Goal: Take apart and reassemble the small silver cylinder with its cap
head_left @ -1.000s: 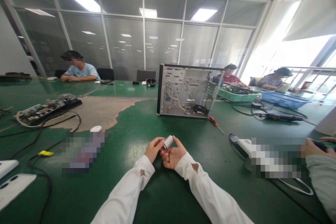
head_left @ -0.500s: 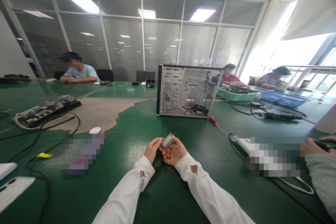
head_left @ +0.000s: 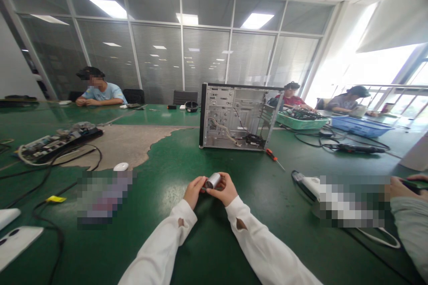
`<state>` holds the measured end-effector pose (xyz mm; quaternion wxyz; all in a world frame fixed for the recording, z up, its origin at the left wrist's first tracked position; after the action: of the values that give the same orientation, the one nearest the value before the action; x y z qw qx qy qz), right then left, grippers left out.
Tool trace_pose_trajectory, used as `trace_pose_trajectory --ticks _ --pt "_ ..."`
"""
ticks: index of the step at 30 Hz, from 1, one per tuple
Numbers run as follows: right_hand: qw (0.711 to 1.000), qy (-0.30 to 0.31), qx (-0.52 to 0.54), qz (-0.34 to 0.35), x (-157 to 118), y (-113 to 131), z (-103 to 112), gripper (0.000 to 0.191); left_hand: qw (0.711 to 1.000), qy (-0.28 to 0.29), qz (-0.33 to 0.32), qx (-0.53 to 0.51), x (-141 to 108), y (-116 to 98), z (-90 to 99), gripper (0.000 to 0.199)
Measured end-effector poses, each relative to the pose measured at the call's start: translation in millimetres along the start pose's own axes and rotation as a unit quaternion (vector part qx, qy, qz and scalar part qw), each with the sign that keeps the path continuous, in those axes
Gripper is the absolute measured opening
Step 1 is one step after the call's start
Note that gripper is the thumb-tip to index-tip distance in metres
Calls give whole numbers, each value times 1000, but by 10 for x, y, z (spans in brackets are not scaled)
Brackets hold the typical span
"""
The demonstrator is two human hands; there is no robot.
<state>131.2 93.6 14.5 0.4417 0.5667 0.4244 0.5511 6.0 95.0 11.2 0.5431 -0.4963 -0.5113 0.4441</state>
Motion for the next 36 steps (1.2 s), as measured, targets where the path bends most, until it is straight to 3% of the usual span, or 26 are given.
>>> trace_pose_trajectory --ticks 2,6,9,13,17,22,29,36 --pt "992 -8 -114 61 -22 135 24 65 1000 11 -8 10 -8 -25 -29 36" --pt "941 10 -280 188 -107 395 -28 66 997 40 -41 49 -41 -101 -112 30" --pt "908 45 -332 251 -171 505 -102 63 993 59 -62 85 -65 -123 -163 29" --pt "884 89 -360 284 -206 548 -176 61 987 56 -80 125 -71 -116 -156 28" --pt "887 96 -343 294 -200 543 -180 68 983 33 -106 147 -73 -153 -98 32" --pt "916 105 -296 250 -170 458 -147 84 978 -7 -130 161 -84 -221 -3 33" --pt "915 109 -301 247 -158 407 -149 74 975 -60 -141 162 -75 -239 104 33" --pt "909 110 -309 258 -153 401 -141 60 979 -10 -86 185 -52 -153 27 35"
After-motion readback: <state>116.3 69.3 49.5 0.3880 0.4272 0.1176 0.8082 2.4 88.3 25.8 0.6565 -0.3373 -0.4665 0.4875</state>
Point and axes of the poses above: each hand's wrist, its own x-axis towards the middle knuckle, its own z-axis out of the back of the hand, y = z × x, the point moved 9 cm from there along x, towards the middle knuckle
